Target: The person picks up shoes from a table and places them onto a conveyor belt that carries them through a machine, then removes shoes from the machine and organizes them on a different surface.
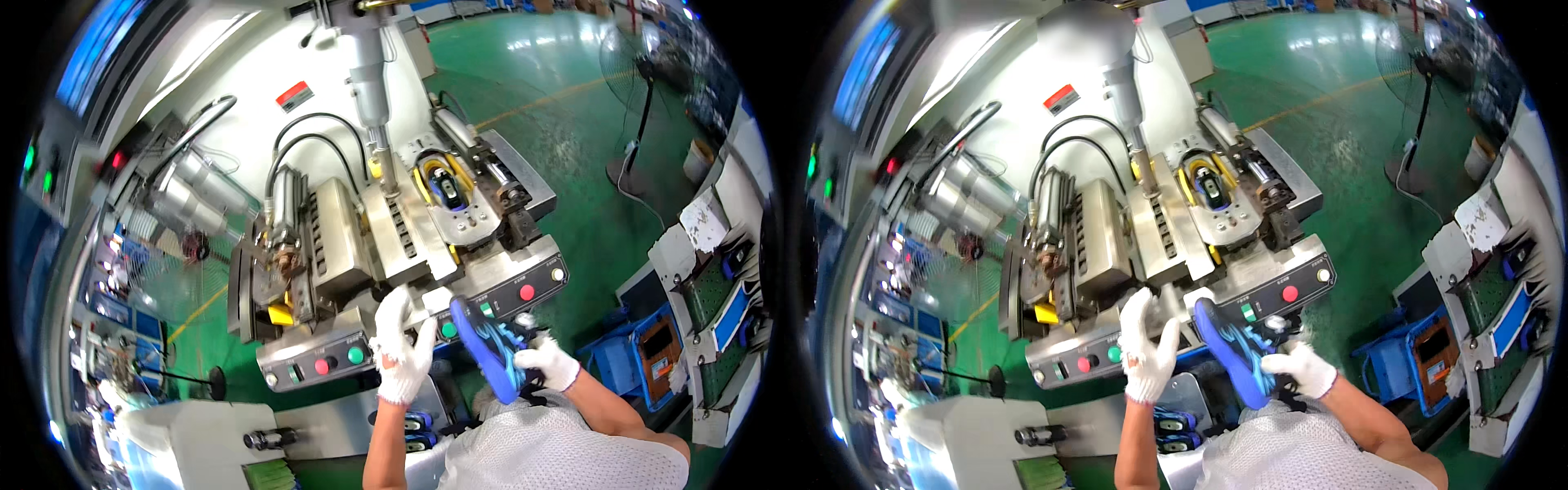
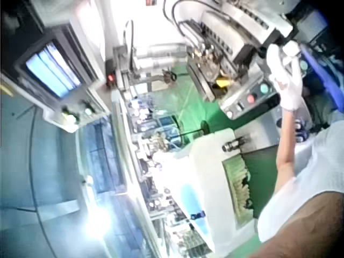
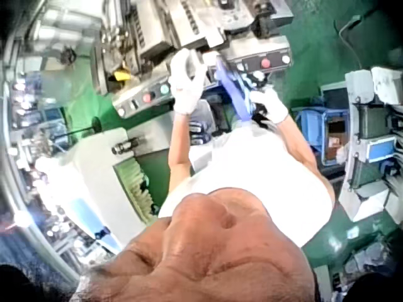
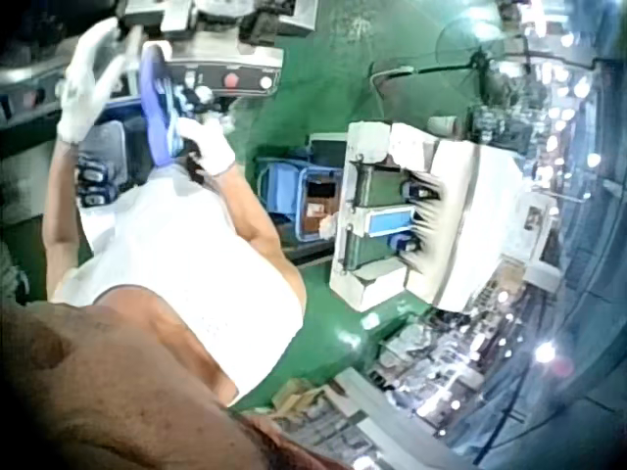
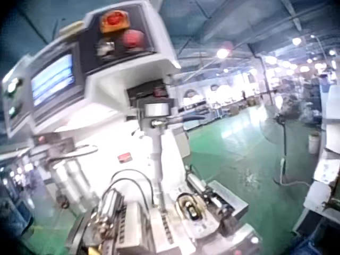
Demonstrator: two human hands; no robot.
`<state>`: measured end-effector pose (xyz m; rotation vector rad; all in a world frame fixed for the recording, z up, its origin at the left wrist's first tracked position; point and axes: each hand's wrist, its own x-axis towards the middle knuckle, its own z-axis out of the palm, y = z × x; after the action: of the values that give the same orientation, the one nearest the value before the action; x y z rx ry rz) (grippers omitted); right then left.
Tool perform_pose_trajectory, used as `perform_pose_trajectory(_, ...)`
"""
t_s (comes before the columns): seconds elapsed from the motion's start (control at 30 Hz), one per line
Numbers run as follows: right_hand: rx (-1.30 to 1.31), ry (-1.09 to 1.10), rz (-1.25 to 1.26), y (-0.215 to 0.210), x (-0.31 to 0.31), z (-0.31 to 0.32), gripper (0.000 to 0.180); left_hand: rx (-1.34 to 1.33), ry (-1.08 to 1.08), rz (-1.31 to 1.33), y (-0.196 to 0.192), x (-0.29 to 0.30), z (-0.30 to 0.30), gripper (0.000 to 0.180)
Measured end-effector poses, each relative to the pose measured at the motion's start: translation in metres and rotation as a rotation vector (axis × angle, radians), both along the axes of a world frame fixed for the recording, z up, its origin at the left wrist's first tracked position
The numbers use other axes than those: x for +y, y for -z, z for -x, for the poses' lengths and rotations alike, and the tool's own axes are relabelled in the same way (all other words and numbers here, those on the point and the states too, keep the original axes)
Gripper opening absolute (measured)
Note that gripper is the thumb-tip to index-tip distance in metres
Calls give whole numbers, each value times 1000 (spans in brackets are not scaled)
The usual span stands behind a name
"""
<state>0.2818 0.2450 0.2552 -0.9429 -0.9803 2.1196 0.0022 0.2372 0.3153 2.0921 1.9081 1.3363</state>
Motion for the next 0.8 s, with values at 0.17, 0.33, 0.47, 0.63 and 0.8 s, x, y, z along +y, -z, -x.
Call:
perform_pose_trajectory(0.17,166,359,77,11,49,-44,45,-190,23,277,36,183,-21,62)
perform_pose_trajectory(0.33,40,507,77,30,64,-91,51,-196,-181,400,86,345,-41,70)
perform_pose_trajectory(0.47,90,554,71,11,60,-108,67,-102,-263,384,144,420,-23,73)
perform_pose_trajectory(0.63,10,626,158,10,63,-100,64,-34,-318,627,160,458,-7,68)
perform_pose_trajectory(0.8,-233,522,102,5,100,-76,38,-279,-306,583,94,425,29,49)
